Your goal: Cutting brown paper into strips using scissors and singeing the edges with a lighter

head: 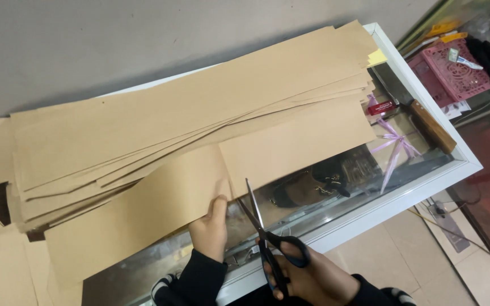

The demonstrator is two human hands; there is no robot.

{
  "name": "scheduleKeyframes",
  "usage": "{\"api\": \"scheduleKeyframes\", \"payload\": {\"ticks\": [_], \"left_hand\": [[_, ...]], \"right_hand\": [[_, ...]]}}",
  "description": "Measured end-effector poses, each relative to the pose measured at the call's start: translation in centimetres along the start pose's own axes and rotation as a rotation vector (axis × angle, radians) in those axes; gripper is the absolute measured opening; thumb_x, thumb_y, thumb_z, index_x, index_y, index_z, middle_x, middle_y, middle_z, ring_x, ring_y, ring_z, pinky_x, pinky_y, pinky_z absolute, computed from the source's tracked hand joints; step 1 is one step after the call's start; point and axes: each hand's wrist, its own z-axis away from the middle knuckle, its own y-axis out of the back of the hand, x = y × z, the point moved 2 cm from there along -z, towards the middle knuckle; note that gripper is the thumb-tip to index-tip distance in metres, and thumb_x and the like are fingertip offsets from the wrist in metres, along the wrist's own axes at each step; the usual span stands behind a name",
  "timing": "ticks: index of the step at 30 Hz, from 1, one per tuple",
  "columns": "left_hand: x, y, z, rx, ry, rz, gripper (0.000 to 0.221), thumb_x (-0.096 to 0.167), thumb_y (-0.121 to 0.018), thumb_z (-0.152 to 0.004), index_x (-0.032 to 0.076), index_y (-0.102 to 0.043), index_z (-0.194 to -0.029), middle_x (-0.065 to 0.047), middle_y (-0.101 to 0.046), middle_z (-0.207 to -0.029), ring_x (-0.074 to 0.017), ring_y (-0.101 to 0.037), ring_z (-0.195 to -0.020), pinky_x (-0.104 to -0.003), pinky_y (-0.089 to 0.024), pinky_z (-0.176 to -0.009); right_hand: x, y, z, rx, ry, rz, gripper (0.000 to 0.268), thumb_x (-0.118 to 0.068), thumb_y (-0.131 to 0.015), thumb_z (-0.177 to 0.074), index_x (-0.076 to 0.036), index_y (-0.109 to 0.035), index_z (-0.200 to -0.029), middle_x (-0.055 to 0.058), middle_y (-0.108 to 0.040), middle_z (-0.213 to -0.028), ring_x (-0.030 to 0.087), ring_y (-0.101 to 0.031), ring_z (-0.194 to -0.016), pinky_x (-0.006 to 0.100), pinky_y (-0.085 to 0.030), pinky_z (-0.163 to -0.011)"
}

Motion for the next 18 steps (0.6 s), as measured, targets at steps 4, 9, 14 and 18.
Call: {"api": "scheduleKeyframes", "payload": {"ticks": [4,9,14,18], "left_hand": [[-1.1,0.4,-0.7,-0.093,-0.079,0.005,0.049,0.014,-0.071,-0.089,0.012,-0.047,-0.047,-0.002,-0.065,-0.054,-0.0098,-0.065,-0.058,-0.028,-0.055,-0.077],[-2.5,0.2,-1.4,-0.052,0.013,-0.025,0.049,0.018,-0.077,-0.087,0.012,-0.049,-0.047,0.002,-0.062,-0.057,-0.0068,-0.064,-0.062,-0.028,-0.054,-0.074],[-2.1,0.0,-1.1,-0.07,-0.215,0.031,0.019,0.007,-0.073,-0.084,0.008,-0.067,-0.066,0.004,-0.071,-0.08,-0.008,-0.069,-0.085,-0.028,-0.057,-0.091],[-1.0,0.4,-0.1,-0.123,-0.057,-0.091,0.057,0.015,-0.074,-0.088,0.02,-0.03,-0.051,0.01,-0.035,-0.053,-0.005,-0.043,-0.053,-0.026,-0.042,-0.059]], "right_hand": [[-0.6,-2.5,-0.3,0.064,-0.035,0.062,0.064,-0.038,-0.064,-0.092,-0.012,-0.062,-0.151,0.014,-0.061,-0.099,0.023,-0.056,-0.079,0.037,-0.05,-0.066],[-0.6,-2.9,-1.1,0.084,0.048,0.06,0.052,-0.034,-0.067,-0.091,-0.006,-0.06,-0.134,0.019,-0.061,-0.097,0.028,-0.057,-0.078,0.04,-0.051,-0.064],[-0.6,-2.8,-2.1,0.023,0.123,0.088,0.058,-0.038,-0.066,-0.092,-0.006,-0.062,-0.14,0.014,-0.063,-0.095,0.024,-0.06,-0.079,0.037,-0.05,-0.064],[-0.7,-2.7,-2.4,0.12,0.15,0.091,0.048,-0.034,-0.066,-0.093,-0.003,-0.062,-0.129,0.019,-0.064,-0.093,0.03,-0.059,-0.075,0.042,-0.046,-0.062]]}}
